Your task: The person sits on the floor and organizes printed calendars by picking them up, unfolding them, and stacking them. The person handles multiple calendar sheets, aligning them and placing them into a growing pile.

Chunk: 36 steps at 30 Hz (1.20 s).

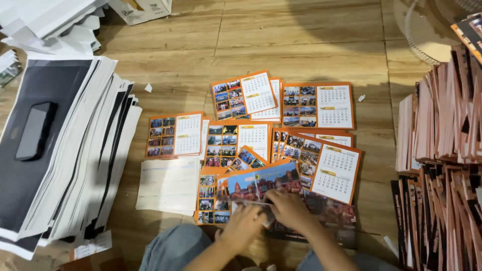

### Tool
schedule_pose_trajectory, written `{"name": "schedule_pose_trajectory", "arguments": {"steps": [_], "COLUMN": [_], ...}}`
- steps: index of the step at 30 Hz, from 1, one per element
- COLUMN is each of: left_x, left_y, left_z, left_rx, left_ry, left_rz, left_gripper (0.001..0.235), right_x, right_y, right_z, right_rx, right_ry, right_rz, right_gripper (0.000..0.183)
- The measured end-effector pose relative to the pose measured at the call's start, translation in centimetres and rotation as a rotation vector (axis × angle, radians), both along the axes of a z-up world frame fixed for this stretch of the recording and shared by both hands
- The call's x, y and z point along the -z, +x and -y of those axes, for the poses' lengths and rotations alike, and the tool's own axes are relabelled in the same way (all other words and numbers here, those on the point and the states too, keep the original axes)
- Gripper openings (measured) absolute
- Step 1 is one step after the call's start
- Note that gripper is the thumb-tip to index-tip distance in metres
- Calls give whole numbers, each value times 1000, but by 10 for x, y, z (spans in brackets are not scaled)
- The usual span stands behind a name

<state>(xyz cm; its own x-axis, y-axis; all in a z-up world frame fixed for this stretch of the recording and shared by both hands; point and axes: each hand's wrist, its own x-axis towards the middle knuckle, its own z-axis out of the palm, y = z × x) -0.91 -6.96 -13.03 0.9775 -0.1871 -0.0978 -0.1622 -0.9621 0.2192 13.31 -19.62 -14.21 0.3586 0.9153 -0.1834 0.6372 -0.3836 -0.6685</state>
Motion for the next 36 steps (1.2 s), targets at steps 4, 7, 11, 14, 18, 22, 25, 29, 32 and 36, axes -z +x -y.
{"name": "schedule_pose_trajectory", "arguments": {"steps": [4,7,11,14,18,22,25,29,32,36], "left_x": [9,-1,-6,1,3,-19,-48,-35,-32,-17], "left_y": [-4,6,10,3,7,9,8,-19,-44,-71], "left_z": [-48,-53,-27,-8,7,10,4,-65,-123,-157], "left_rx": [-174,-182,-114,-125,-216,-354,-354,-771,-984,-1060], "left_ry": [139,144,141,70,-29,-139,-249,-253,-107,45], "left_rz": [38,350,323,267,187,150,253,297,-40,-453], "left_gripper": [46,28,20,21,28,10,17,17,48,81], "right_x": [-8,-27,-50,-53,-69,-78,-48,-59,-59,-72], "right_y": [4,3,-7,-15,-6,-15,-19,-18,-18,-16], "right_z": [-1,3,2,1,-1,-12,-7,-5,-3,-3], "right_rx": [50,126,112,6,-140,-103,-49,-4,-9,22], "right_ry": [-42,-132,94,-100,-365,-578,-386,-296,-342,-441], "right_rz": [-34,-89,124,106,15,-30,147,73,13,-68], "right_gripper": [17,19,12,19,48,68,54,35,40,49]}}
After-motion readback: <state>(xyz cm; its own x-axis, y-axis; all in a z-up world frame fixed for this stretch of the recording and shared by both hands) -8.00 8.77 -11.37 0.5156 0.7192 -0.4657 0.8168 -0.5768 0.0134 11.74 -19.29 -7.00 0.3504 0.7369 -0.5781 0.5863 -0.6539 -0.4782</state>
